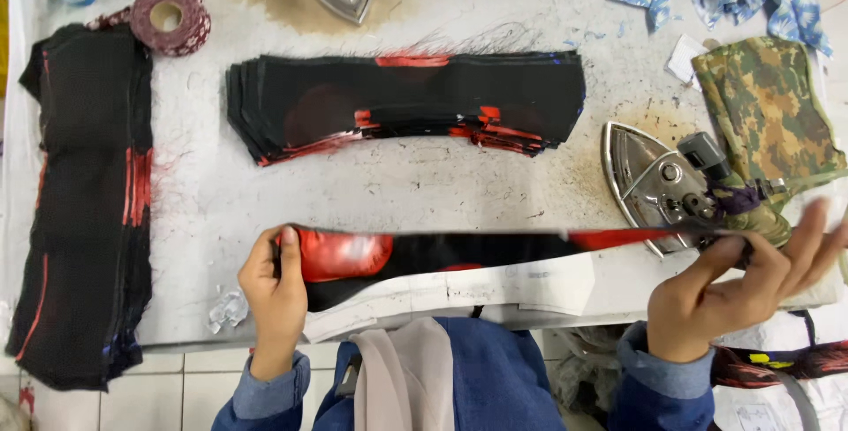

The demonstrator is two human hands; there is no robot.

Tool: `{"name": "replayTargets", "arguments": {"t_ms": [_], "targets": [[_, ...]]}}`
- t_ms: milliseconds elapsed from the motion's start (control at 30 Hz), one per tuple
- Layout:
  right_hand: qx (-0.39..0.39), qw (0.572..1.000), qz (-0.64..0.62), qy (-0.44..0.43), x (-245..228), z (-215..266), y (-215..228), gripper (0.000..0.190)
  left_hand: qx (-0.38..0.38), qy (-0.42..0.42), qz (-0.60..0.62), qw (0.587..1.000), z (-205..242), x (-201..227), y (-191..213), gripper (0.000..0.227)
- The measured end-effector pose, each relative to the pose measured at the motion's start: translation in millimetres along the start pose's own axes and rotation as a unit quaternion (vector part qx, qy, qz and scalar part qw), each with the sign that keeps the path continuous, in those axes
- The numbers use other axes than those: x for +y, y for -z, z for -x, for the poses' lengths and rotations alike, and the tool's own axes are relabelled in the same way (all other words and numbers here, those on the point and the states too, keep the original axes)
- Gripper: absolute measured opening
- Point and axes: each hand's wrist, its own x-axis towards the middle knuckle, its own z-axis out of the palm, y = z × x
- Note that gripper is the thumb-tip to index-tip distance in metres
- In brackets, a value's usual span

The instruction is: The person irons a piece of black fabric with red patterns using a steam iron. They repeatedly pick up the fabric, align it with a paper template on the table, and press it with the iron. The person also uses scissors to trim the fabric edges and handles a stack of similar fabric pieces.

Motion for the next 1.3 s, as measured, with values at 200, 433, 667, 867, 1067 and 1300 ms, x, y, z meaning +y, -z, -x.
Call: {"name": "replayTargets", "arguments": {"t_ms": [200, 433, 667, 867, 1067, 1300], "targets": [[-0.037, 0.993, -0.116, 0.002, -5, -2, -8, 0.021, 0.054, 0.018, 0.007, 0.998, -7, -1, 12, 0.035], [-0.135, 0.946, -0.203, -0.212, 40, 39, -24, 0.013, 0.06, 0.036, 0.04, 0.997, -14, -17, 23, 0.025], [-0.362, 0.9, -0.072, -0.23, 55, 38, -60, 0.021, 0.068, 0.1, 0.091, 0.988, -47, -56, 31, 0.029], [-0.24, 0.872, -0.325, -0.276, 10, 15, -66, 0.018, 0.016, -0.12, -0.008, 0.993, -70, -32, 46, 0.018], [-0.243, 0.899, -0.326, -0.163, 35, 65, -76, 0.016, -0.127, -0.268, -0.115, 0.948, -65, -64, 45, 0.019], [0.162, 0.891, -0.198, -0.376, 158, 166, -32, 0.024, -0.177, -0.166, -0.165, 0.956, -41, -88, 37, 0.018]]}}
